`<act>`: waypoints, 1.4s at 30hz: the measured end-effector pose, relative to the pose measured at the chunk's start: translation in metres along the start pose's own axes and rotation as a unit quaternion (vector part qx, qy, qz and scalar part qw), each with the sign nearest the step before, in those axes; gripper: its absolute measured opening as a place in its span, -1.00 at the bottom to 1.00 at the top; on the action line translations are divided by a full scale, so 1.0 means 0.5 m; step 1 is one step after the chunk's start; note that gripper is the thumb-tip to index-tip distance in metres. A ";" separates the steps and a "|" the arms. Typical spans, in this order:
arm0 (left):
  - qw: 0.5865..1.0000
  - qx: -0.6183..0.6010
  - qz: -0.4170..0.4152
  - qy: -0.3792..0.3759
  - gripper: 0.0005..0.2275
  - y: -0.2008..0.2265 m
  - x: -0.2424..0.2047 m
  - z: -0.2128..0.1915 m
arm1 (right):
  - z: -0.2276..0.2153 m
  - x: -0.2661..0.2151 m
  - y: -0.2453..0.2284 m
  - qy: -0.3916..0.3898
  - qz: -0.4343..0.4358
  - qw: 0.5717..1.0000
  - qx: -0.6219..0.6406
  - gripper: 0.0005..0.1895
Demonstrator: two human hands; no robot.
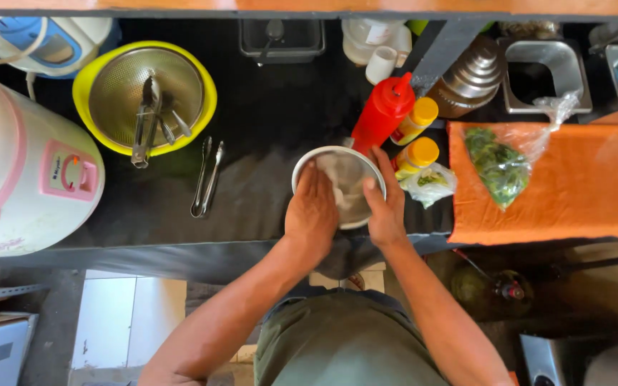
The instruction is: Preparing and mixing chopped green onions in a bowl at a food stall.
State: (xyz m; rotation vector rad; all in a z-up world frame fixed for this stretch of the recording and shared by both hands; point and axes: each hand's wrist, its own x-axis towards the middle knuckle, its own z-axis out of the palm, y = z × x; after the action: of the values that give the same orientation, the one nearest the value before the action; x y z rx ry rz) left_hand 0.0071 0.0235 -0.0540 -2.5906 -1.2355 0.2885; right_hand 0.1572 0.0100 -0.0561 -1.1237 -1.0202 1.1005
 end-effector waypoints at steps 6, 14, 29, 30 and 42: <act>0.969 -0.183 0.022 -0.164 -0.14 0.003 -0.022 -0.131 | -0.009 -0.016 0.045 -0.009 -0.033 0.999 -0.038 -0.13; 0.830 -0.557 0.008 0.040 -0.09 0.013 -0.029 -0.078 | -0.014 -0.005 0.017 -0.015 -0.037 0.999 0.012 0.00; 0.781 -0.622 -0.039 0.041 -0.19 0.030 -0.014 -0.078 | -0.024 0.002 0.023 -0.023 -0.027 0.998 -0.047 -0.13; 0.772 -0.635 -0.038 0.021 -0.32 0.026 -0.017 -0.082 | -0.023 -0.001 0.023 -0.025 -0.031 0.998 -0.058 -0.16; 0.836 -0.486 -0.109 0.230 -0.44 0.083 -0.001 -0.018 | -0.004 0.025 0.006 -0.041 -0.057 0.991 -0.113 -0.21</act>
State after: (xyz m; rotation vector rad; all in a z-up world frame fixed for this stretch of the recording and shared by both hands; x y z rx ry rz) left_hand 0.0396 -0.0033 -0.0583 -2.8735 -1.7271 -1.2561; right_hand 0.1609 0.0223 -0.0588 -1.1906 -1.2829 0.9642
